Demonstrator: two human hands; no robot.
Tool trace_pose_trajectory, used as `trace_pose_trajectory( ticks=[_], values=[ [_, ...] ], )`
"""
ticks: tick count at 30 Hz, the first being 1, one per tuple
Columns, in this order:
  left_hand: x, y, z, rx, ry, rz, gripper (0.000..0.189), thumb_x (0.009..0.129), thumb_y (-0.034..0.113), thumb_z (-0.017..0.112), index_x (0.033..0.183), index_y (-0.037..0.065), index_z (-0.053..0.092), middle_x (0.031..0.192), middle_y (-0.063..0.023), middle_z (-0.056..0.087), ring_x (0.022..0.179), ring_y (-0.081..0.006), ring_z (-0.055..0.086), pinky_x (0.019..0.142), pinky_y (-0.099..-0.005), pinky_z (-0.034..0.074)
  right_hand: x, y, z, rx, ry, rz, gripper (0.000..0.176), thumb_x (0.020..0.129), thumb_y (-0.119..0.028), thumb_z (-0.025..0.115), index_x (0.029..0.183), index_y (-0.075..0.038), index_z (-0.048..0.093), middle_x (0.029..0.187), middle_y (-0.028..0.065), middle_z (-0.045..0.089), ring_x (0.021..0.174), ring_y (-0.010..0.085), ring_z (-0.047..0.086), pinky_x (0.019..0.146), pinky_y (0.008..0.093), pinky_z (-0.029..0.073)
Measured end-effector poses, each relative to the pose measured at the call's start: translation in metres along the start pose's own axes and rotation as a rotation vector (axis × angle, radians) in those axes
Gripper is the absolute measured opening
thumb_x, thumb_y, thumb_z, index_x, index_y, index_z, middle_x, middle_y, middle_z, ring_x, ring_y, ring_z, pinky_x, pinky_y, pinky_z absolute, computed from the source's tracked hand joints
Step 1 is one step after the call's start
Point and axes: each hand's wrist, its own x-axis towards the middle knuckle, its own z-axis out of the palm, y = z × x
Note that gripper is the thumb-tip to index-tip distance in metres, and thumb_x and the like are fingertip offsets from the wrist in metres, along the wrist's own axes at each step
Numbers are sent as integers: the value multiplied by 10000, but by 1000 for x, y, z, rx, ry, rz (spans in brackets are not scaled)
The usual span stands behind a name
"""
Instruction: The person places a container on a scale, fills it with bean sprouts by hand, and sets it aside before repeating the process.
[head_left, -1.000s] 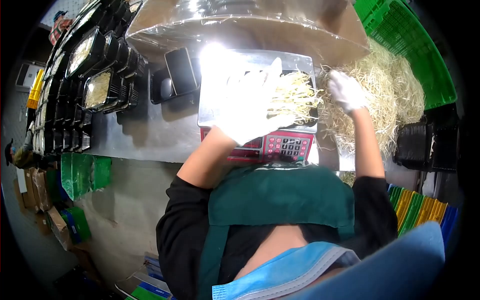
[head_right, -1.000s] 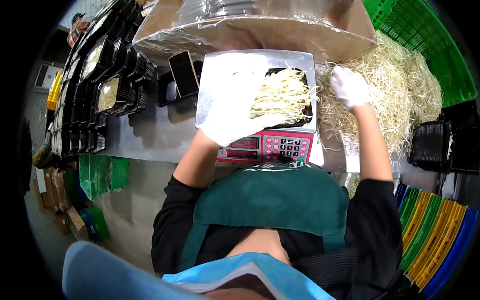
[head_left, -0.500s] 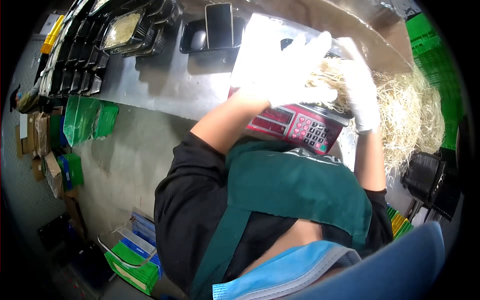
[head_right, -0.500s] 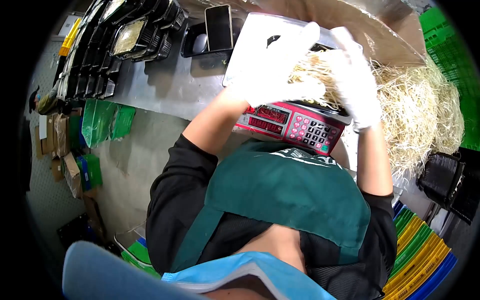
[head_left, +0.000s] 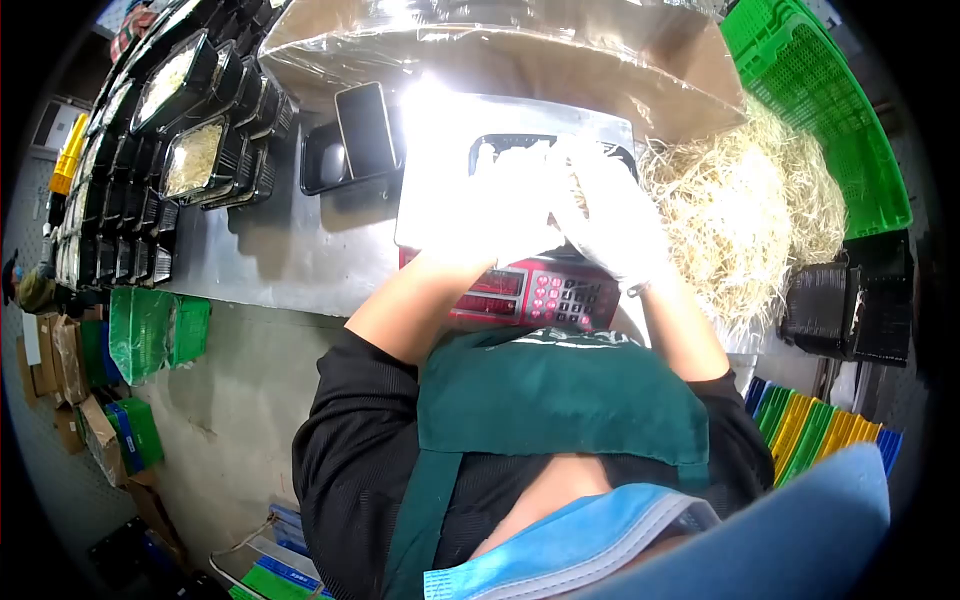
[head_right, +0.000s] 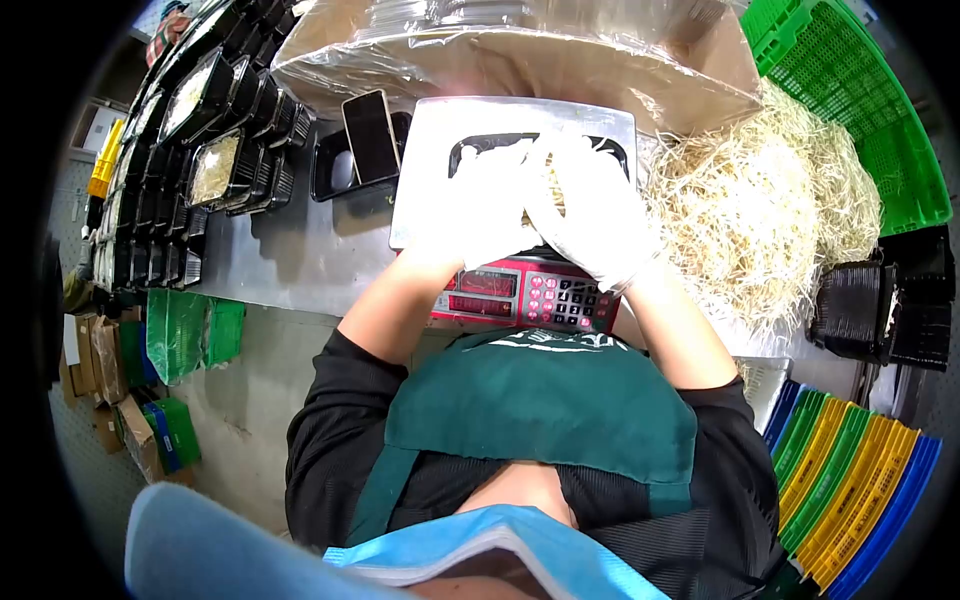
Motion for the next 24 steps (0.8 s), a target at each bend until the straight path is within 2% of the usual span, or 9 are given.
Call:
trace_pose_trajectory(
  ticks=[2, 5, 7, 9, 12, 16, 19, 21, 24],
  values=[
    [5, 8, -14, -64, -52, -38, 760, 734, 468, 647, 1331, 48, 436, 1268, -191, 497, 1176, -334, 469, 1001, -461, 347, 5, -1, -14, 50, -105, 79, 423, 820, -303, 633, 1141, -30, 591, 1193, 246, 551, 997, 370, 573, 795, 446, 477],
    [7, 5, -25, -125, -64, -53, 815, 714, 521, 658, 1321, 24, 436, 1324, -219, 442, 1212, -377, 425, 1024, -477, 313, 26, 12, -33, -87, 218, -213, 385, 806, -343, 656, 1068, -61, 648, 1116, 207, 613, 957, 364, 614, 815, 391, 488],
    [1, 12, -48, 13, 26, -21, 903, 742, 533, 645, 1420, 45, 304, 1456, -212, 304, 1282, -376, 373, 1067, -521, 222, 49, 25, -38, 249, 138, 230, 332, 842, -346, 624, 1024, -70, 662, 1010, 172, 659, 908, 329, 636, 793, 350, 493],
    [-14, -1, -62, -93, 87, 5, 924, 716, 479, 709, 1417, 30, 308, 1464, -234, 278, 1296, -384, 354, 1097, -494, 178, 91, 56, -36, 317, -59, 345, 314, 873, -346, 588, 981, -60, 658, 918, 162, 672, 891, 288, 645, 776, 349, 493],
    [-44, -27, -81, -378, 45, -63, 911, 680, 389, 773, 1384, -7, 350, 1408, -252, 363, 1276, -437, 368, 1101, -493, 190, 157, 86, -10, 413, -72, 140, 329, 889, -330, 539, 970, -28, 641, 918, 166, 661, 834, 269, 634, 764, 354, 490],
    [-118, -33, -55, -671, 580, -423, 490, 823, 27, 653, 1279, -29, 484, 1284, -199, 530, 1203, -286, 503, 1013, -383, 386, 223, 146, 78, 1202, -234, 482, 259, 883, -240, 542, 995, -28, 639, 891, 114, 659, 789, 190, 603, 735, 325, 486],
    [-162, -24, -20, -982, 745, -644, 291, 890, -60, 545, 1180, -55, 542, 1218, -166, 586, 1046, -174, 603, 879, -272, 488, 235, 137, 82, 714, -129, 624, 193, 850, -222, 551, 935, -76, 645, 848, 103, 648, 750, 208, 602, 676, 338, 482],
    [-174, -8, -5, -999, 719, -654, 237, 882, -76, 546, 1116, -56, 579, 1159, -169, 617, 976, -163, 628, 834, -260, 507, 227, 146, 79, -231, -28, -178, 178, 810, -229, 569, 912, -103, 644, 849, 108, 641, 750, 246, 605, 662, 360, 481],
    [-183, 0, -8, -1031, 735, -764, 228, 907, -30, 525, 1126, -56, 583, 1153, -157, 622, 986, -185, 630, 821, -264, 505, 222, 138, 48, -322, -249, 19, 202, 785, -268, 595, 875, -95, 646, 894, 106, 648, 826, 292, 613, 732, 394, 484]
  ],
)
